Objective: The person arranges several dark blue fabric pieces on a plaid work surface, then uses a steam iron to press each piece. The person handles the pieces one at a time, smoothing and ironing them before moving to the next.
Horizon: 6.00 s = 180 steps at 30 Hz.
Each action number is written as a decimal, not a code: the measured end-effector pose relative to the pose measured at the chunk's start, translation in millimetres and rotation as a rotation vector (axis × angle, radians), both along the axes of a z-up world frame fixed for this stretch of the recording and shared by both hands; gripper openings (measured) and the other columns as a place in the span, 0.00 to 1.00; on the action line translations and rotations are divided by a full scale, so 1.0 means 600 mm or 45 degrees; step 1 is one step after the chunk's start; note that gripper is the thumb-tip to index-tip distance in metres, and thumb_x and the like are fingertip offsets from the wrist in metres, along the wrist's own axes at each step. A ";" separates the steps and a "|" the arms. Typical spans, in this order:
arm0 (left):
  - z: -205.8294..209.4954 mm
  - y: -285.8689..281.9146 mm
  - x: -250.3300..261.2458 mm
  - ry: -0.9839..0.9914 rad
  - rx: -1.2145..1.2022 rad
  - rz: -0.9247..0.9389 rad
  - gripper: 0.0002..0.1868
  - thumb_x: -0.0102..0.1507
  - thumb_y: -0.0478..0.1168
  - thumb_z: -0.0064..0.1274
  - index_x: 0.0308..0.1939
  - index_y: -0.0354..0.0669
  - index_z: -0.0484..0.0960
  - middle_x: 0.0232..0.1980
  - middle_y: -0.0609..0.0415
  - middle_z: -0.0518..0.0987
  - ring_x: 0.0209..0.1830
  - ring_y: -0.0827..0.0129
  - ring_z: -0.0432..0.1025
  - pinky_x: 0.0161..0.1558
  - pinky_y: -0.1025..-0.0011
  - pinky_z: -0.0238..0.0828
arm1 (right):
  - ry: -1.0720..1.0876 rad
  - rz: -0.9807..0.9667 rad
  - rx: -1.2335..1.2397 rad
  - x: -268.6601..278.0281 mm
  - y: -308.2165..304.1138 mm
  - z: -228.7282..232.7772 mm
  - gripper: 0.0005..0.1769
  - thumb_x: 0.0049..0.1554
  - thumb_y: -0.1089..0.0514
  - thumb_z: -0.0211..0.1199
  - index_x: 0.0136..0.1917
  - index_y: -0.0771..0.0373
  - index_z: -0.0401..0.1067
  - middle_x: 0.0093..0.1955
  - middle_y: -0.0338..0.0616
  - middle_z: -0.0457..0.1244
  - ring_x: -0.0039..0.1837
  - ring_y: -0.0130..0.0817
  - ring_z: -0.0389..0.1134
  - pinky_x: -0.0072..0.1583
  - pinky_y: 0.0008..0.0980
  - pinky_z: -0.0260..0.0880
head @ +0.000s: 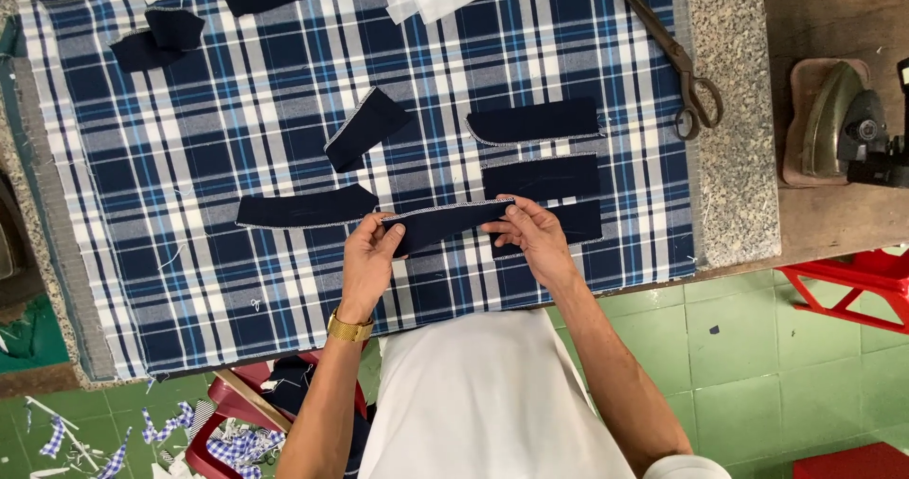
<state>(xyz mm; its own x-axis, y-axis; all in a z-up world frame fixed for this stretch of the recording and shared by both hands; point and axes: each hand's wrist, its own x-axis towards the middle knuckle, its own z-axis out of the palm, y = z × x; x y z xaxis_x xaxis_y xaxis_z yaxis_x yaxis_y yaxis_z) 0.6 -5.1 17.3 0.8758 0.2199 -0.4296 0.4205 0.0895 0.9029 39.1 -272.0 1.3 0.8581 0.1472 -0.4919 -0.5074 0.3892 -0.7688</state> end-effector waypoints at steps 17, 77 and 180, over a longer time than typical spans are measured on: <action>0.022 0.005 0.004 -0.054 0.018 0.041 0.05 0.69 0.31 0.51 0.46 0.35 0.82 0.26 0.54 0.75 0.26 0.73 0.74 0.33 0.74 0.77 | -0.010 -0.025 0.030 -0.002 -0.006 -0.016 0.17 0.64 0.61 0.57 0.64 0.69 0.71 0.54 0.58 0.71 0.51 0.48 0.76 0.44 0.31 0.79; 0.012 0.015 -0.012 -0.006 0.021 0.091 0.04 0.69 0.32 0.53 0.44 0.35 0.81 0.28 0.52 0.74 0.22 0.73 0.71 0.18 0.78 0.72 | 0.035 -0.082 -0.030 -0.014 0.001 -0.023 0.13 0.62 0.66 0.60 0.59 0.72 0.72 0.42 0.44 0.64 0.42 0.37 0.73 0.43 0.31 0.78; -0.009 0.065 0.148 -0.615 1.828 -0.542 0.23 0.72 0.50 0.47 0.66 0.41 0.72 0.56 0.47 0.82 0.60 0.58 0.75 0.69 0.50 0.51 | -1.363 0.748 -1.728 0.181 0.104 -0.017 0.22 0.61 0.54 0.58 0.69 0.54 0.70 0.73 0.50 0.60 0.78 0.48 0.54 0.73 0.52 0.51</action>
